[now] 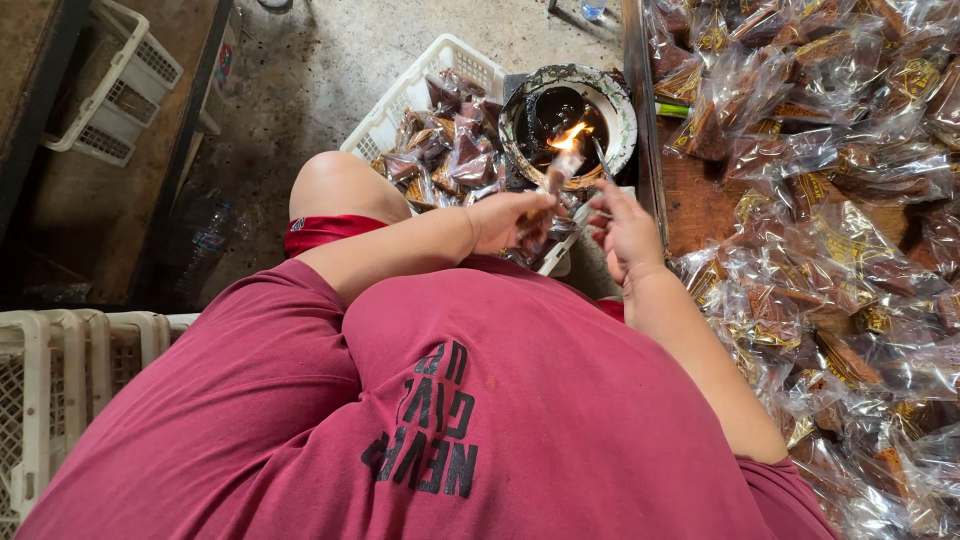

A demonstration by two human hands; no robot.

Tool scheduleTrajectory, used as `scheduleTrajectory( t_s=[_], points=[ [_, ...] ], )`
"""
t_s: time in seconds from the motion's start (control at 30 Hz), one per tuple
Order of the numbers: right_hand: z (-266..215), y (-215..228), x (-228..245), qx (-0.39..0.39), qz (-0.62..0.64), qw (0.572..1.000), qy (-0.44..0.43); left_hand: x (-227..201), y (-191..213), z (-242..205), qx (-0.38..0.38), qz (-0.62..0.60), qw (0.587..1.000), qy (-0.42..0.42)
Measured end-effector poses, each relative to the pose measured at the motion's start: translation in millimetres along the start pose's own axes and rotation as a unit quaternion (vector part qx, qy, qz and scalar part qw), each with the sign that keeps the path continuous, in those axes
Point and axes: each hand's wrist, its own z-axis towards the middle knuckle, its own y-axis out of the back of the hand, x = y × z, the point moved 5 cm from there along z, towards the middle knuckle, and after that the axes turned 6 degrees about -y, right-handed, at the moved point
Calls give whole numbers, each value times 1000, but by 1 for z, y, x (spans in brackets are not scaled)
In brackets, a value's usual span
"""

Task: Sealing plastic pastry bags by folding the top and passing it over a flame to melt the plastic together.

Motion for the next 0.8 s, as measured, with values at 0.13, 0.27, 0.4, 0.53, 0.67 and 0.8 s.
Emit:
scheduleTrajectory(
  t_s=[0.13,0.27,0.4,0.53,0.67,0.8],
  points=[
    [5,-13,-19,79,70,993,-45,8,-22,-15,81,83,993,-32],
    [16,2,-24,78,76,993,-45,9,7,10,47,54,986,-152],
    [-14,-12,-18,120,-4,991,-62,-10,4,-6,3,-19,976,-217],
    [-12,-18,-12,99,-285,953,10,24,23,27,48,24,983,-176],
    [-4,1,6,-13,-368,929,47,15,34,-8,-24,134,988,-66],
    [-4,16,10,-104,-124,986,30,36,101,13,-104,199,974,-18]
  ],
)
